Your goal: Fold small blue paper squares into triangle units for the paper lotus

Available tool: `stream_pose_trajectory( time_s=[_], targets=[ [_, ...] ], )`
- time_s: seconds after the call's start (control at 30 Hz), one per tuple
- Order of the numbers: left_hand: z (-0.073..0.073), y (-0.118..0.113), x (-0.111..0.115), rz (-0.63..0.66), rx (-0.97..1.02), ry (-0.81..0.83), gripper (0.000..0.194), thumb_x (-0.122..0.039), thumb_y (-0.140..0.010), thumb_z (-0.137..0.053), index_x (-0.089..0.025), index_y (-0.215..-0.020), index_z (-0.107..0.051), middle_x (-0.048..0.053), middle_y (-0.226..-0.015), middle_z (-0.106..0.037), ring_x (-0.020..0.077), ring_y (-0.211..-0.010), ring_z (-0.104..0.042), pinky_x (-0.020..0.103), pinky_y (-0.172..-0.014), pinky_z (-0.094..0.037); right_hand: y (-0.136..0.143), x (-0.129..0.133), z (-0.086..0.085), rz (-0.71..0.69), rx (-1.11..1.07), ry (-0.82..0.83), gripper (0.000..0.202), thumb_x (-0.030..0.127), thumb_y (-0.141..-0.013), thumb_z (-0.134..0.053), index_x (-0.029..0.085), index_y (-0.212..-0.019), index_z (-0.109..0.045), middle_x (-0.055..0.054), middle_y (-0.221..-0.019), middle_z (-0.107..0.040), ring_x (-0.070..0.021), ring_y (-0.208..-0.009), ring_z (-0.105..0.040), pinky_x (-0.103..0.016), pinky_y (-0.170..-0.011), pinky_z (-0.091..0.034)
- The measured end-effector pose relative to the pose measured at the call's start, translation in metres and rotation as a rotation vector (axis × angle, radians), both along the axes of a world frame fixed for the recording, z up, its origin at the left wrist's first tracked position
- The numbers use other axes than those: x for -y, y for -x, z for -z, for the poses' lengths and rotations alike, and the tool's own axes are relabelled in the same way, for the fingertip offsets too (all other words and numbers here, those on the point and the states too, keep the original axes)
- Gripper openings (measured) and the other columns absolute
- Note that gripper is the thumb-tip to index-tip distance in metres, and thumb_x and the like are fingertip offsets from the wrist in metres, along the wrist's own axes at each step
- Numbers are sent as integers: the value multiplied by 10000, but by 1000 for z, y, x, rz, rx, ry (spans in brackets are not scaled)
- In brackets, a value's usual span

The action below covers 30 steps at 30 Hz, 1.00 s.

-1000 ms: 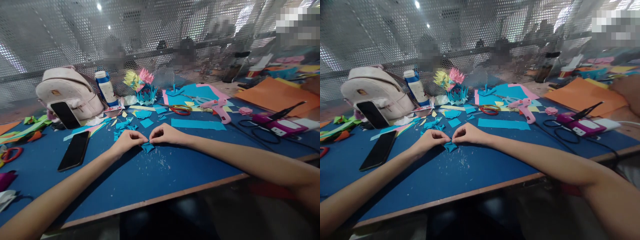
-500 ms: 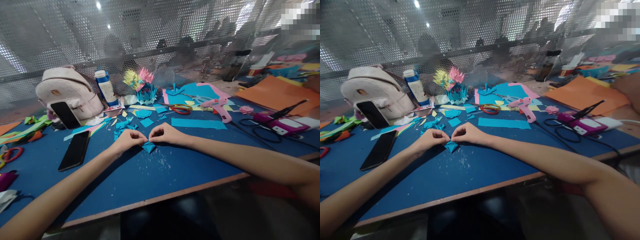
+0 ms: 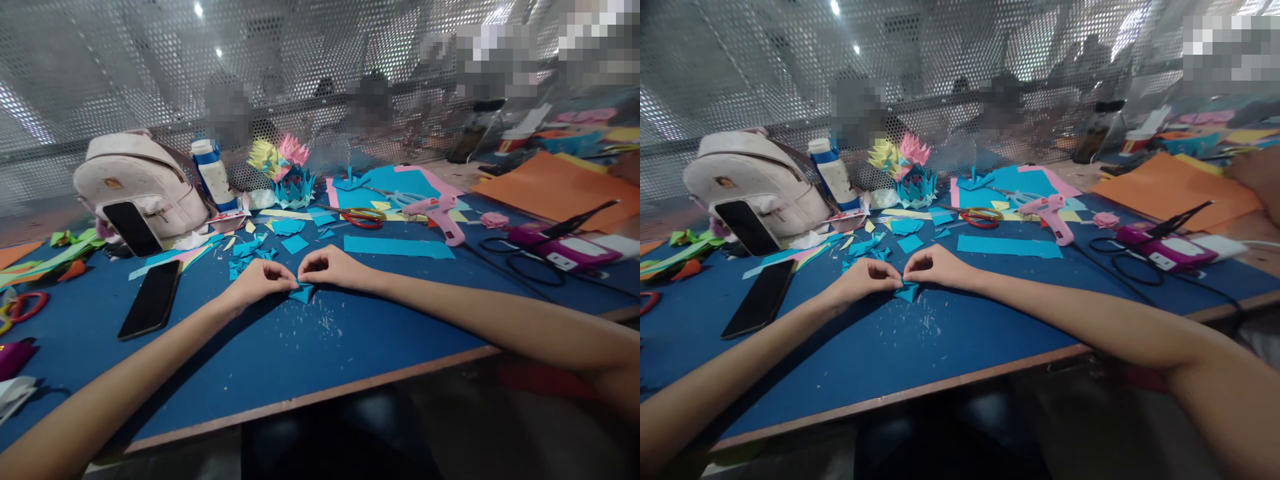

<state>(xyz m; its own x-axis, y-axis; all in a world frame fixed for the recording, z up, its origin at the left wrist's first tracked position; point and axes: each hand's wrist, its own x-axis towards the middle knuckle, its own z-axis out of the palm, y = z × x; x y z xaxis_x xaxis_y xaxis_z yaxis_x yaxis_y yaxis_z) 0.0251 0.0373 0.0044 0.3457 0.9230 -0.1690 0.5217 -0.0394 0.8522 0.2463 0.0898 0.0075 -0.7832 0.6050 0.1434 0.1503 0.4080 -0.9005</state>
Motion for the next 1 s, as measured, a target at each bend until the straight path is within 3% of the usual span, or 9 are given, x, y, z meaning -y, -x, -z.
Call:
stream_pose_trajectory(
  time_s=[0.3,0.73,1.0],
  targets=[
    [5,-3,2,-50,44,-17,300,-339,-971,-615,-145,-1199,-597,86,-1172,-626,210,-985,-649,402,-841,-567,0,2,1,24,3,-47,330,464,-801,-701,135,-831,-696,-20,-743,-657,-107,-649,-544,-233,-607,-421],
    [13,-1,2,-27,107,-16,305,-340,-973,-612,-146,-1208,-591,87,-1174,-624,210,-984,-650,403,-840,-568,-3,2,1,107,-3,-166,287,437,-827,-685,150,-816,-692,-28,-748,-681,-120,-660,-568,-238,-620,-416],
    [20,-5,8,-76,97,-112,294,-351,-980,-599,-143,-1188,-596,80,-1134,-634,195,-940,-656,380,-808,-573,-6,2,-1,100,52,-232,206,364,-840,-679,159,-840,-699,-25,-757,-687,-124,-666,-582,-239,-634,-423]
  ],
)
